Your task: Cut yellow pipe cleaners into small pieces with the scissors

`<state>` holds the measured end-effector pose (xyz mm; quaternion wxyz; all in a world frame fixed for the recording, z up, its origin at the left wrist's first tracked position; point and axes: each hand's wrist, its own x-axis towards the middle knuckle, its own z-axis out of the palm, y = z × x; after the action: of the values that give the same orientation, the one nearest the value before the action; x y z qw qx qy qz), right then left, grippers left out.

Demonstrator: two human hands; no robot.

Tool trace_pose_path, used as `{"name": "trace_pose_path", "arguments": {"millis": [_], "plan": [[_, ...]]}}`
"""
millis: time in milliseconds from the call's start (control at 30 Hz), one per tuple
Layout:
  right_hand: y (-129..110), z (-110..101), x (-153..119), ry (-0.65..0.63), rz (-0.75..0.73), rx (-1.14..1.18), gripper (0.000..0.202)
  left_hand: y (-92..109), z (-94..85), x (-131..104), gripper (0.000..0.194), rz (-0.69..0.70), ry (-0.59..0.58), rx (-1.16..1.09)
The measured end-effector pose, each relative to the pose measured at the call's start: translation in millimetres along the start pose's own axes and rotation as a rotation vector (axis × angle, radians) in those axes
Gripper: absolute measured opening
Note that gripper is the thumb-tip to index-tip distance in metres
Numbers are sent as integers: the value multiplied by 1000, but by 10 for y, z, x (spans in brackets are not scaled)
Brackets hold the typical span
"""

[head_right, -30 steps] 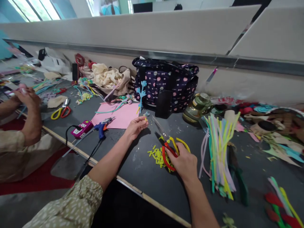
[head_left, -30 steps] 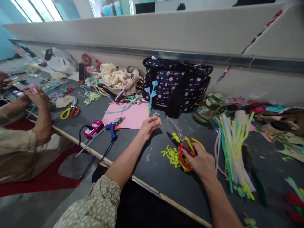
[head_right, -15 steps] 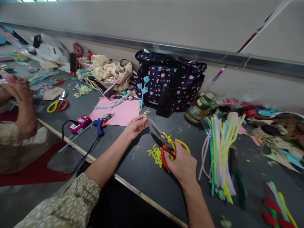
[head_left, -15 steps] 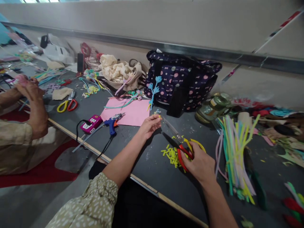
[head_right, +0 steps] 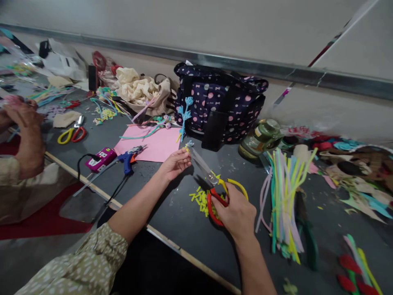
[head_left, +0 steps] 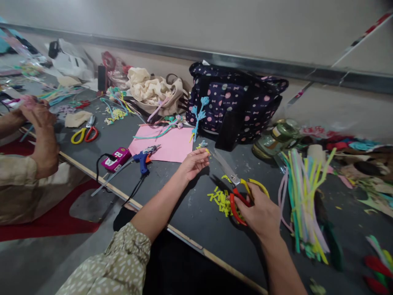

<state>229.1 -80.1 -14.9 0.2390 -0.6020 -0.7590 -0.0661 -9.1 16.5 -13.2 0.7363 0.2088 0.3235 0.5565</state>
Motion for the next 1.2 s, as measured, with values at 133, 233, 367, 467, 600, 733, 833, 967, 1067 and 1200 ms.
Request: {"name": "trace_pose_path", "arguments": {"millis": [133,233,367,467,600,733,833,967,1067,1200], "plan": [[40,53,-29,72,-79,-17,51,16,32,-29,27,-4,-31,-6],[46,64,-33,94,-115,-3,50,17,47,-43,27,-14,-53,6],[53,74,-38,90,-138,-9,50,10,49,-44,26,-24,-67,0],[63,85,-42,84,-132,6,49,7,45,-41,25,-27,-65,-1],[73,88,-44,71,-131,10,49,7,41,-41,24,-28,-74,-2],[78,87,-50,63,-136,5,50,5,42,-40,25,-25,-71,29],[84,91,-53,63,-131,3,49,8,46,-41,24,-19,-77,60],[90,91,-52,60,-132,2,47,13,58,-46,23,-13,-73,79],[91,88,-53,62,-132,-9,47,8,61,-41,23,0,-61,87],[92,95,-57,67,-128,-2,48,-5,53,-26,22,18,-31,105]]}}
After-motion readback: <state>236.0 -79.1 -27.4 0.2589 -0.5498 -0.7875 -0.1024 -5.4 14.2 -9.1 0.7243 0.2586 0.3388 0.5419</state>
